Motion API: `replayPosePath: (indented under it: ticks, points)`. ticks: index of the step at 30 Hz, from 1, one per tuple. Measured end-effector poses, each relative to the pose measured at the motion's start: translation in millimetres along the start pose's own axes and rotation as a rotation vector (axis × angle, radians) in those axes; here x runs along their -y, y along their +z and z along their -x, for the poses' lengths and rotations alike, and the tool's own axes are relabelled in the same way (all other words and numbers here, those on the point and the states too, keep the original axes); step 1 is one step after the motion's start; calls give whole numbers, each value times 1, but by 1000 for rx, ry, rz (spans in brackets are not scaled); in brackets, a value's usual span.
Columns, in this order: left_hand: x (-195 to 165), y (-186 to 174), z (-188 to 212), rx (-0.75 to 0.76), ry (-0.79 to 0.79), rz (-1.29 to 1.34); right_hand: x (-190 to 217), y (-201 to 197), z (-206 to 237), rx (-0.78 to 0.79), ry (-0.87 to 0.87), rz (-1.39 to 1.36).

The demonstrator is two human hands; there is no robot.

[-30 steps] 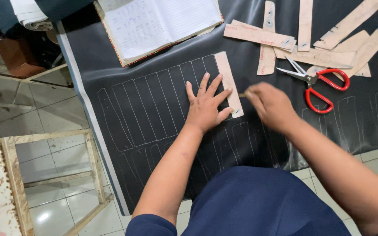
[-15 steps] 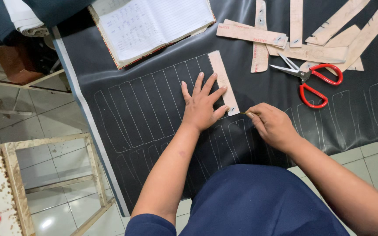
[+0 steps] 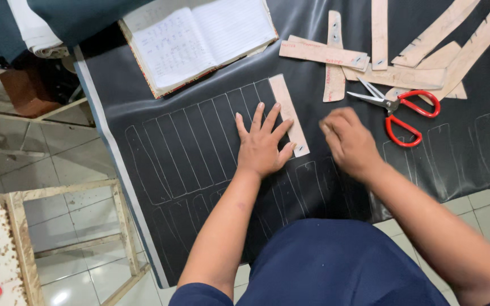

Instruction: The person places a cardboard template on a large black sheet and traces its outline with a pencil. They repeat this process for several templates, moving each one to a new position before tracing again.

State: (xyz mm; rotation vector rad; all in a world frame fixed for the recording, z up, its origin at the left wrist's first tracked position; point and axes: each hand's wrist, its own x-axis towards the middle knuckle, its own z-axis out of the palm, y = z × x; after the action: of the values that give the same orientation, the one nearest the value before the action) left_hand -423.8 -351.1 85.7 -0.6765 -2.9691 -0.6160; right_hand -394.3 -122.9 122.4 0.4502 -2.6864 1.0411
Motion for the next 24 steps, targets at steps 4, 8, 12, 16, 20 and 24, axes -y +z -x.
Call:
replayPosePath:
  ticks: [4,8,12,16,20,24]
  points:
    - [-3,3,-2,-7,3,-38,-39,-4,-26,49,-28,345]
    - [-6,1,-5,-11,-3,-61,-78,-22,-26,-10,-75,468]
    - [-10,-3,-10,10,-24,-84,-100,-43,-7,-104,21,556]
    - [-13,-4,-15,34,-50,-92,-112,-61,4,-79,43,540]
    - [-18,-3,-14,42,-66,-128,-123,-72,-5,19,76,488]
    - [-21,-3,-14,58,-73,-146,-125,-87,-9,46,66,415]
